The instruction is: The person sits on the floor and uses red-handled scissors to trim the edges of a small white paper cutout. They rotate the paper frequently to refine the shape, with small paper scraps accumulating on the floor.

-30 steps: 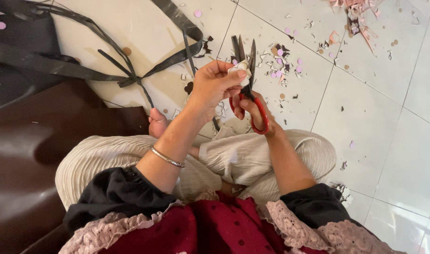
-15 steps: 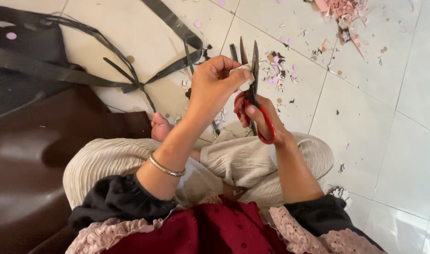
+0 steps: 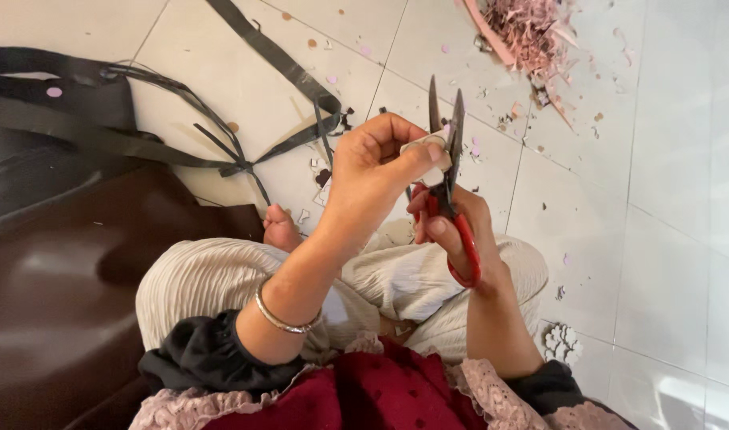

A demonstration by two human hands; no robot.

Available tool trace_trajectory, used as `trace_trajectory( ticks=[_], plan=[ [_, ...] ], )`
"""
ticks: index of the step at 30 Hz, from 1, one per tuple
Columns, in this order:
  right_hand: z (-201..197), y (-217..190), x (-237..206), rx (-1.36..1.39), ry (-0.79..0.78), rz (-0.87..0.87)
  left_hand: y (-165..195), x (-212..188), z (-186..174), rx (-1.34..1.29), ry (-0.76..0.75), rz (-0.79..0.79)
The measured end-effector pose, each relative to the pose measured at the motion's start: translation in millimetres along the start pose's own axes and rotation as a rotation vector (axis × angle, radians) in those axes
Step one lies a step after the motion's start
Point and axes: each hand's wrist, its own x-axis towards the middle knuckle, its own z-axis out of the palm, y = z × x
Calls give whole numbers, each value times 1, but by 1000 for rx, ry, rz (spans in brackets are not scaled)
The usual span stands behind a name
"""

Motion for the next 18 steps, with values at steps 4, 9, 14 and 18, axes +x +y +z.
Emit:
trace_trajectory(
  ticks=[4,9,14,18],
  plan=[
    [2,-9,-6,-14,45,12,15,-5,6,10,-34,44],
    [4,-19,-12,-66,61,-13,40,-18,5,340,-21,79],
    [9,-33,-15,-76,48,-80,48,-26,5,335,-52,144],
    [14,-42,-17,-65,42,-113,40,-23,11,52,-108,114]
  ],
)
